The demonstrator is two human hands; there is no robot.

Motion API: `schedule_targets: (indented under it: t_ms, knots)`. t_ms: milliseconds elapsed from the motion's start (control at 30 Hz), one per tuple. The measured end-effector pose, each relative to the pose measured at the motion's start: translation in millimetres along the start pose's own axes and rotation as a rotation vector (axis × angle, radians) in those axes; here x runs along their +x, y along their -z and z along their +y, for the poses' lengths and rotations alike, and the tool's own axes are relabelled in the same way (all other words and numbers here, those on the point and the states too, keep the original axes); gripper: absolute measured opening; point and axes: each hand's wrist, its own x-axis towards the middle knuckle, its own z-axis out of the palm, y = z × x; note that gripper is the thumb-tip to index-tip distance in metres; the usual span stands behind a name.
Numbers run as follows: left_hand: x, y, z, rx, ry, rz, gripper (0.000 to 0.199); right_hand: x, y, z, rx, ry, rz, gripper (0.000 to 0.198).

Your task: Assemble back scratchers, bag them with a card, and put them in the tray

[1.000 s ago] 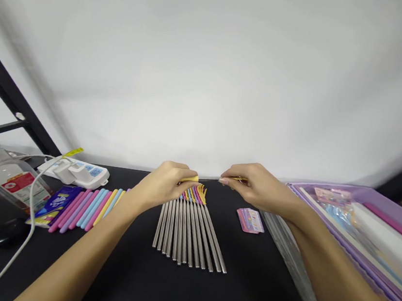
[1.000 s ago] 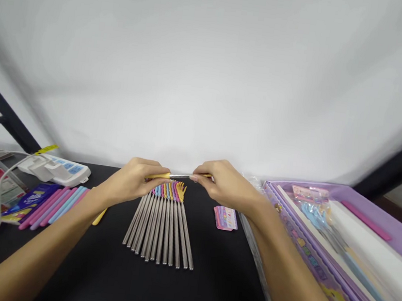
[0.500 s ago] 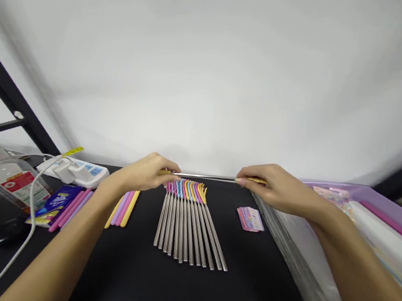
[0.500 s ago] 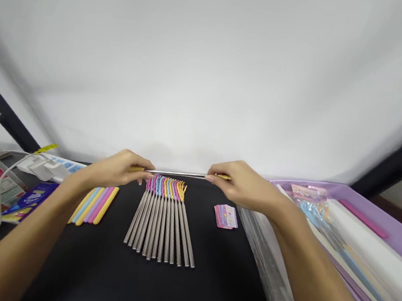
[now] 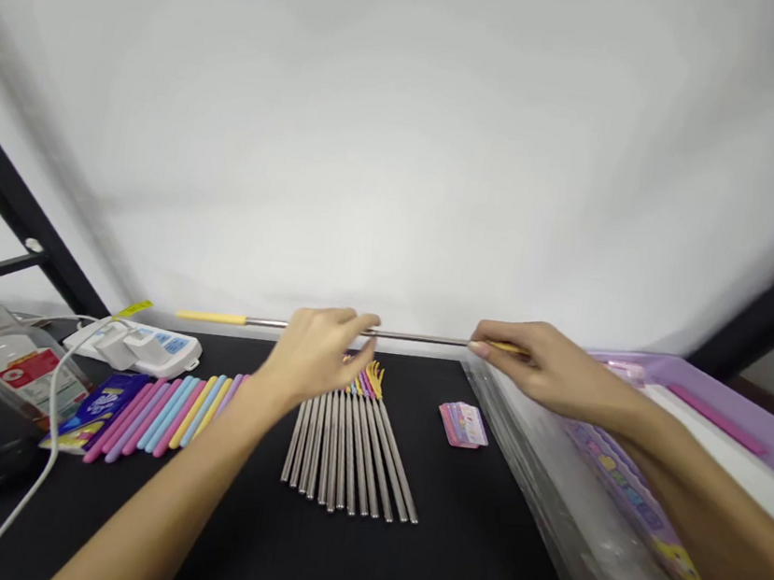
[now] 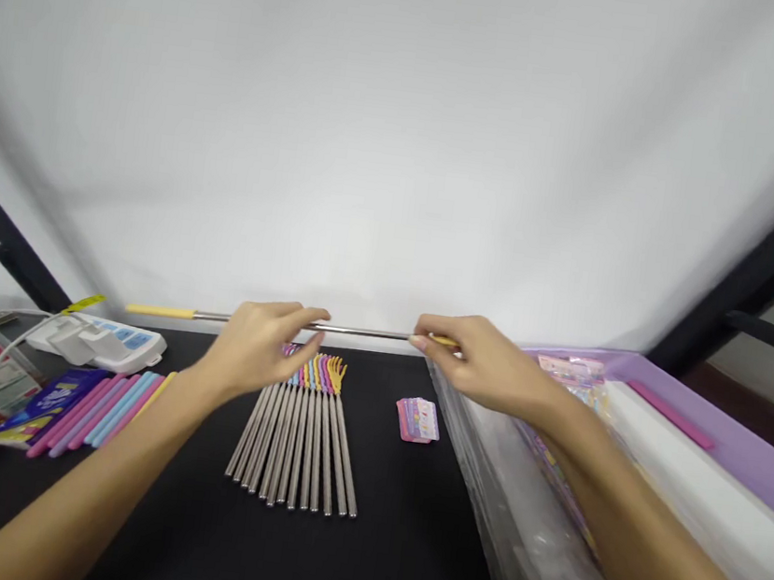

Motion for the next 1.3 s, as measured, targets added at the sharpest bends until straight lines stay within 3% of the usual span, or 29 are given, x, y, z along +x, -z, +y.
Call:
schedule_targets:
  t_ms: [100,233,300,400,600,667,767,900,1033,1133,1300]
  knots:
    - [4.0,-2.5,4.5,0.078,-0.053,0.042,0.025,-4.4,-4.7,2.2,0.039,-0.01,-0.007,0.033]
    - [4.6,-4.3,-3.6,0.171,0.03,0.105,0.02,-10.1,-7.4,9.8,0.048,-0.052,0.018,0.032]
    - [5.6,-6.8,1.1,0.19,-0.014,0.13,0.02,-9.5,-10.8,10.9,0.057,-0.045,0.022,0.032]
    - [6.8,-11.4,7.3,0.185,-0.085,0.105,0.021,-7.3,-15.7,10.0,0.092,-0.023,0.007,0.033]
    - [10.9,-7.5,-5.8,0.229,0.058,0.106,0.021,-4.4,-15.7,0.5,0.005,-0.039,0.023,0.029]
    - [12.9,-6.9,1.6,0.208,0.03,0.116,0.022,-1.1,-18.0,-3.3,-0.031,-0.028,0.031,0.029]
    - [10.5,-10.8,9.0,0.187,-0.038,0.036,0.023,1.4,-21.0,-0.2,-0.06,-0.029,0.023,0.035]
    - [-1.8,-13.1,-16.3,0.232,0.163,0.077,0.02,-4.1,-14.4,20.8,-0.179,-0.11,0.096,0.048]
    - [-3.8,-4.8,-31.9,0.235,0.202,0.124,0.023,-6.5,-7.8,28.1,-0.255,-0.182,0.143,0.051]
    - [5.5,-3.4,-9.0,0.204,0.165,0.137,0.022,0.8,-16.6,13.0,-0.26,-0.184,0.181,0.051]
    - [17.9,-16.6,41.2,0.143,0.019,0.04,0.019,17.8,-42.7,-6.7,-0.208,-0.131,0.181,0.044]
